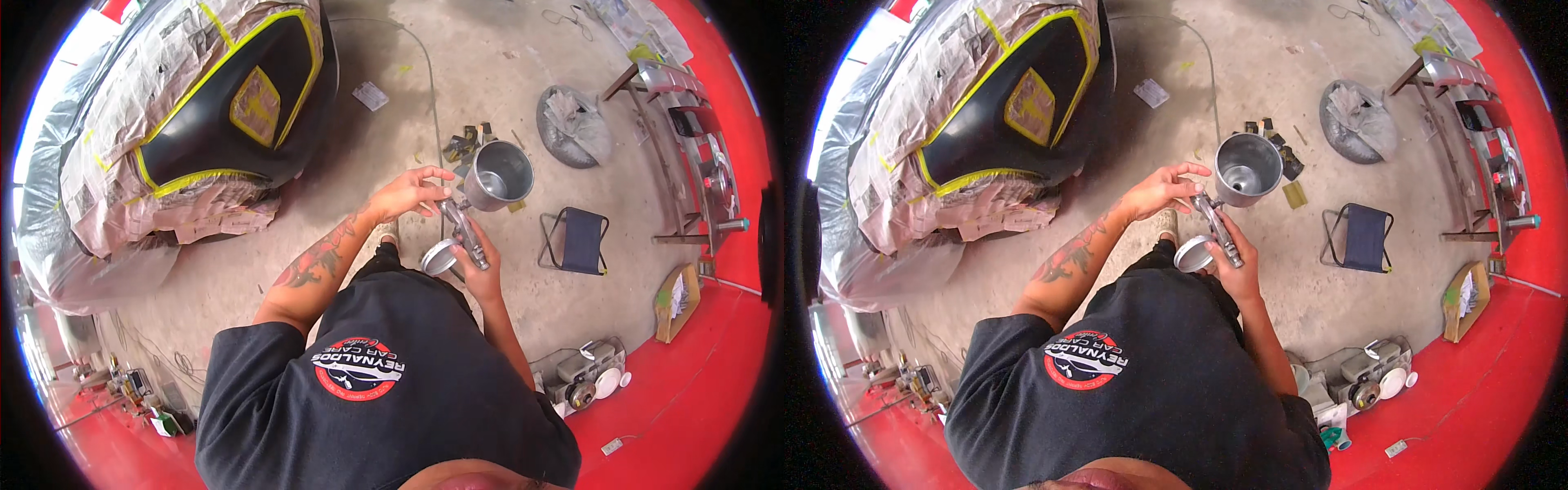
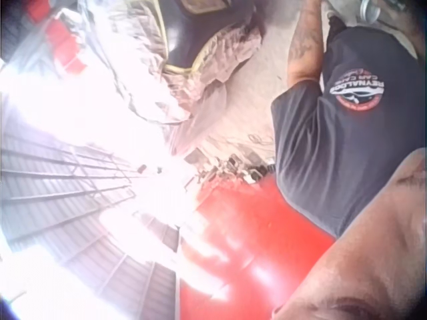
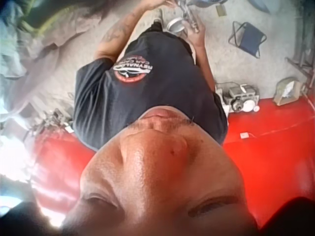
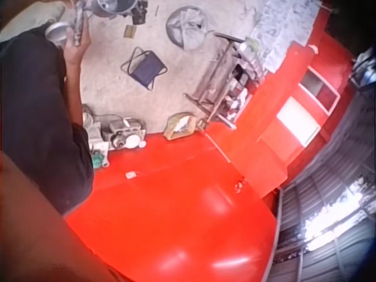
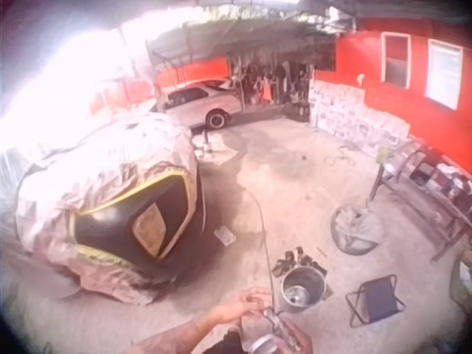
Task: The person rubs their hand over a black car part that has been partially masked with tape and paper, then holds a spray gun to the surface before beginning to disassemble parts of the gun by hand and place them on the floor.
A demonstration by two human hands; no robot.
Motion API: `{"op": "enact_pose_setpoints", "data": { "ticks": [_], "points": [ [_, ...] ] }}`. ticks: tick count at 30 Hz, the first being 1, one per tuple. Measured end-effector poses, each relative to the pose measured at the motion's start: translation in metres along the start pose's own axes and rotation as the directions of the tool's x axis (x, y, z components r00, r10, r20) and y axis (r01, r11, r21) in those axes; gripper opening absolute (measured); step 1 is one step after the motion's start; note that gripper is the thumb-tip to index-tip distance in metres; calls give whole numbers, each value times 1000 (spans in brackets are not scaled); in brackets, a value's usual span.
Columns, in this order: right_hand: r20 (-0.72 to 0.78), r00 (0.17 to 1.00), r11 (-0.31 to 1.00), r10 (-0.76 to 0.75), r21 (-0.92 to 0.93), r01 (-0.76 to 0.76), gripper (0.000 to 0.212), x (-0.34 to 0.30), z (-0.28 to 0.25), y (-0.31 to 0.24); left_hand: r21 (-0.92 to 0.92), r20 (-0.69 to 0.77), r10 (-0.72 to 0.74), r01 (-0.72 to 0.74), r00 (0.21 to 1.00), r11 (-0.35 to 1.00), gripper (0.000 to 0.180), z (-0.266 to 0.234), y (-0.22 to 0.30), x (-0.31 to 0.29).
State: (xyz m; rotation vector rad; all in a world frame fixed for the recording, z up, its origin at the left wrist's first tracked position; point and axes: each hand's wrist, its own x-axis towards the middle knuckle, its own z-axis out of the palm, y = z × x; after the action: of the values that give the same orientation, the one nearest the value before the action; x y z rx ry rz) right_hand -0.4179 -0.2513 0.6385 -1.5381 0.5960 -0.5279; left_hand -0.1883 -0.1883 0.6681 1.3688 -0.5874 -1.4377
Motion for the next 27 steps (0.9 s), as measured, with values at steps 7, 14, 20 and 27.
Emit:
{"op": "enact_pose_setpoints", "data": {
  "ticks": [7, 14, 20, 27],
  "points": [
    [-22, 999, 999, 33, -5, -33, 55, -2, 2, 1, -33, 47, -15, 17, 999, 999, 47, 2, -9, 0],
    [-23, 1000, 1000, 2, 25, -1, 55, -2, 2, 0, 100, -55, -95, 100, 994, 990, 46, 3, -12, 5],
    [-6, 1000, 1000, 24, 11, -24, 55, -2, 2, -3, -102, 41, 102, -98, 994, 990, 47, 6, -15, 3],
    [11, 996, 994, 94, 52, -95, 57, -2, 2, -11, 7, -29, -58, 59, 998, 998, 48, 3, -16, 6]
  ]
}}
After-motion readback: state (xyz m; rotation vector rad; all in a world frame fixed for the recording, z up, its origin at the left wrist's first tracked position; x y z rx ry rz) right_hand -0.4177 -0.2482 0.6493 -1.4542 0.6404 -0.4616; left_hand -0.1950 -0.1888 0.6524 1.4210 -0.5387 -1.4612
